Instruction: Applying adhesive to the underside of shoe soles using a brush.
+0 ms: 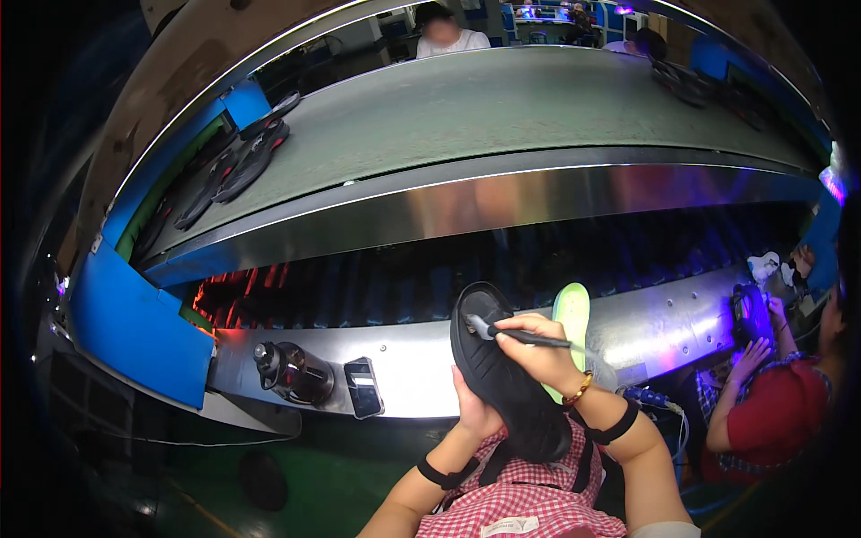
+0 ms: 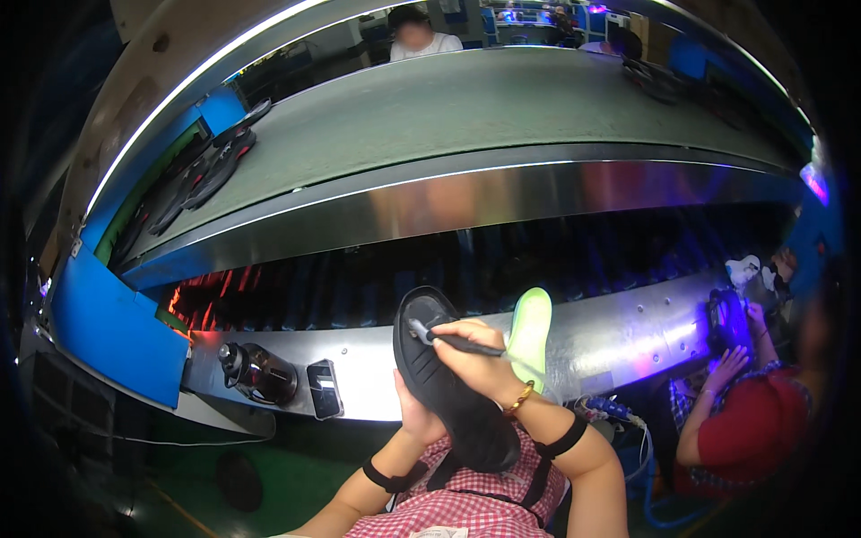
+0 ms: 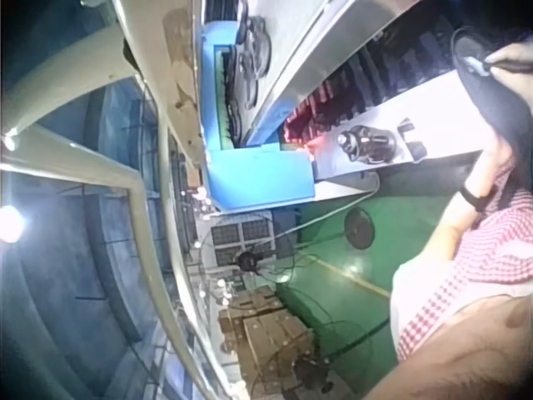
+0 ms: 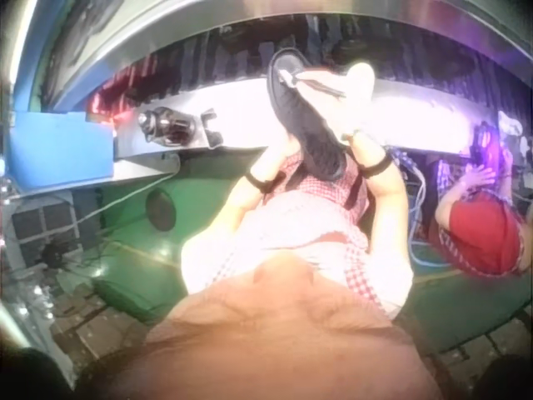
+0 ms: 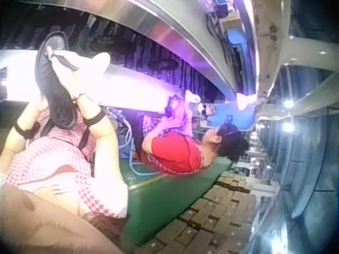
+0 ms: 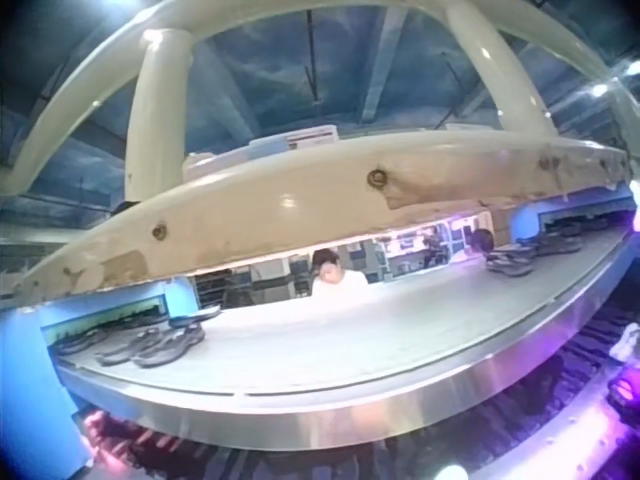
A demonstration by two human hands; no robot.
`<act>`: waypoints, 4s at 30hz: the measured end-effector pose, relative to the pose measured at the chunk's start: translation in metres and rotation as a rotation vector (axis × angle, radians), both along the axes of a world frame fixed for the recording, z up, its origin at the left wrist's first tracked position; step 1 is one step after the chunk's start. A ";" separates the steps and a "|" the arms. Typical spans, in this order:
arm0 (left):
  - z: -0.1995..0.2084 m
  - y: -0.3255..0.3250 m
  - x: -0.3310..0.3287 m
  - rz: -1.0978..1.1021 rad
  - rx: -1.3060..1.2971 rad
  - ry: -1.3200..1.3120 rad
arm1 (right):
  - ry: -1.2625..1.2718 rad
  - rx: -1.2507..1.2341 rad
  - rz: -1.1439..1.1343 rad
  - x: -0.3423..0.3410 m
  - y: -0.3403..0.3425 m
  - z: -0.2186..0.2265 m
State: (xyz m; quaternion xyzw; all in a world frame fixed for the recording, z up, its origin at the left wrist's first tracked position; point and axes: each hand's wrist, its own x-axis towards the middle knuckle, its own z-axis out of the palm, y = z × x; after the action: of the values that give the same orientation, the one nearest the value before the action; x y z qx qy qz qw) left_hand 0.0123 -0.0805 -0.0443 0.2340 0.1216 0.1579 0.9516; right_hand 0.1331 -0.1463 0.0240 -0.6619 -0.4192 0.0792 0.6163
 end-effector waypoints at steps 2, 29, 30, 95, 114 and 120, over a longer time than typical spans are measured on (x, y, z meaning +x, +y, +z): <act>-0.006 -0.001 0.006 0.084 0.001 0.032 | -0.252 -0.029 0.035 -0.007 -0.001 0.000; 0.028 0.022 -0.020 -0.101 -0.251 -0.296 | -0.117 0.045 0.209 -0.015 -0.044 0.042; 0.029 0.023 -0.019 -0.073 -0.223 -0.269 | -0.149 0.077 0.344 -0.016 -0.045 0.043; 0.100 0.066 -0.010 0.223 0.040 -0.361 | 0.462 0.076 0.488 -0.008 -0.094 -0.004; 0.065 0.063 -0.020 -0.374 0.200 -0.181 | 0.070 -0.087 0.800 -0.007 -0.077 0.035; 0.083 0.067 -0.021 -0.534 0.305 -0.034 | -0.023 0.009 0.797 0.002 -0.076 0.040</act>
State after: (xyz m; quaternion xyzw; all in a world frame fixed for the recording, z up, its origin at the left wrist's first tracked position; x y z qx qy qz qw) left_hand -0.0091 -0.0130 0.0385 0.3952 0.0146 -0.0773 0.9152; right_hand 0.1351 -0.2221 0.0642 -0.4455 -0.6503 0.3029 0.5356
